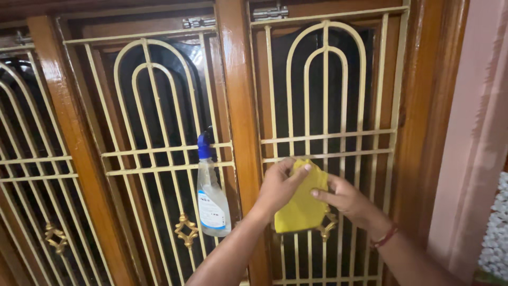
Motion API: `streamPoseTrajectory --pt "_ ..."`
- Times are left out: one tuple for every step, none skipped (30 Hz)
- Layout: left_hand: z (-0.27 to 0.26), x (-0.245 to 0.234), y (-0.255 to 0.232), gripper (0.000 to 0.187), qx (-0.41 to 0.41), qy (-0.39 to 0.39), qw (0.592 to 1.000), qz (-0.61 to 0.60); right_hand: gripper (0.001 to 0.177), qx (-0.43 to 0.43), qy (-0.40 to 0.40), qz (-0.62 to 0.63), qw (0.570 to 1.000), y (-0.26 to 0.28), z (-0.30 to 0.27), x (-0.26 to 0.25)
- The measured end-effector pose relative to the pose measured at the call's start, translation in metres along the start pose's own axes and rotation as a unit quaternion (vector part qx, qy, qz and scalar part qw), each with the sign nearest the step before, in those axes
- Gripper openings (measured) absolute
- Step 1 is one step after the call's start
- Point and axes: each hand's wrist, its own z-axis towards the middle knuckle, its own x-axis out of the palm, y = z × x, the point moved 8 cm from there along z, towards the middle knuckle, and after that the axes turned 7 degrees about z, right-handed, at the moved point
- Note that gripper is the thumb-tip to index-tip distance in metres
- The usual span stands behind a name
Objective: The person wipes the metal bars and wooden frame of a window grille using a yellow sponge. They spray a cleaning solution from a bottle onto the grille and continue wiping the surface methodically.
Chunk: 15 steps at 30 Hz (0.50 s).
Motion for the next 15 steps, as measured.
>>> streamPoseTrajectory --pt "0.001 -0.008 -0.013 0.027 0.083 -0.059 0.993 0.056 0.046 0.007 0.0 -0.002 1.0 -0.004 0.001 -0.003" --pt "0.0 -0.014 -0.026 0.026 0.165 -0.116 0.973 0.112 0.045 0.014 0.001 -0.005 1.0 -0.006 0.002 -0.005" --pt "-0.004 -0.017 -0.038 0.028 0.247 -0.17 0.939 0.167 0.044 0.003 -0.008 0.038 0.999 -0.003 0.003 -0.007" --pt "0.005 -0.015 -0.023 0.03 0.163 -0.139 0.972 0.1 0.043 -0.009 -0.017 0.08 0.997 0.001 0.003 -0.008" --pt "0.011 -0.011 -0.007 0.031 0.078 -0.104 0.991 0.031 0.043 -0.021 -0.027 0.123 0.992 0.007 0.002 -0.008" --pt "0.015 -0.004 0.009 0.033 -0.009 -0.068 0.997 -0.038 0.042 -0.007 -0.085 0.071 0.994 0.013 0.002 -0.016" --pt "0.019 -0.008 0.009 0.034 -0.005 -0.098 0.995 -0.024 0.04 0.008 -0.141 0.02 0.99 0.022 0.004 -0.025" --pt "0.023 -0.012 0.008 0.035 0.0 -0.128 0.992 -0.01 0.039 0.023 -0.197 -0.032 0.98 0.031 0.006 -0.031" --pt "0.026 -0.016 0.007 0.036 0.004 -0.158 0.987 0.004 0.038 -0.103 -0.25 -0.164 0.949 0.065 0.004 -0.031" --pt "0.031 -0.021 0.005 0.035 0.018 -0.186 0.982 0.01 0.037 -0.225 -0.294 -0.289 0.883 0.095 -0.003 -0.022" --pt "0.037 -0.026 0.002 0.035 0.033 -0.213 0.976 0.015 0.036 -0.339 -0.328 -0.405 0.783 0.119 -0.015 -0.006" --pt "0.042 -0.031 -0.001 0.034 0.047 -0.241 0.969 0.02 0.042 -0.353 -0.294 -0.432 0.776 0.119 -0.012 0.011" --pt "0.048 -0.034 -0.005 0.03 0.066 -0.256 0.964 0.018 0.049 -0.369 -0.257 -0.458 0.767 0.115 -0.008 0.03" --pt "0.055 -0.037 -0.01 0.027 0.085 -0.271 0.959 0.017 0.056 -0.384 -0.22 -0.484 0.755 0.112 -0.004 0.045" --pt "0.058 -0.041 -0.013 0.024 0.103 -0.284 0.953 0.017 0.06 -0.385 -0.211 -0.502 0.745 0.109 0.002 0.051"
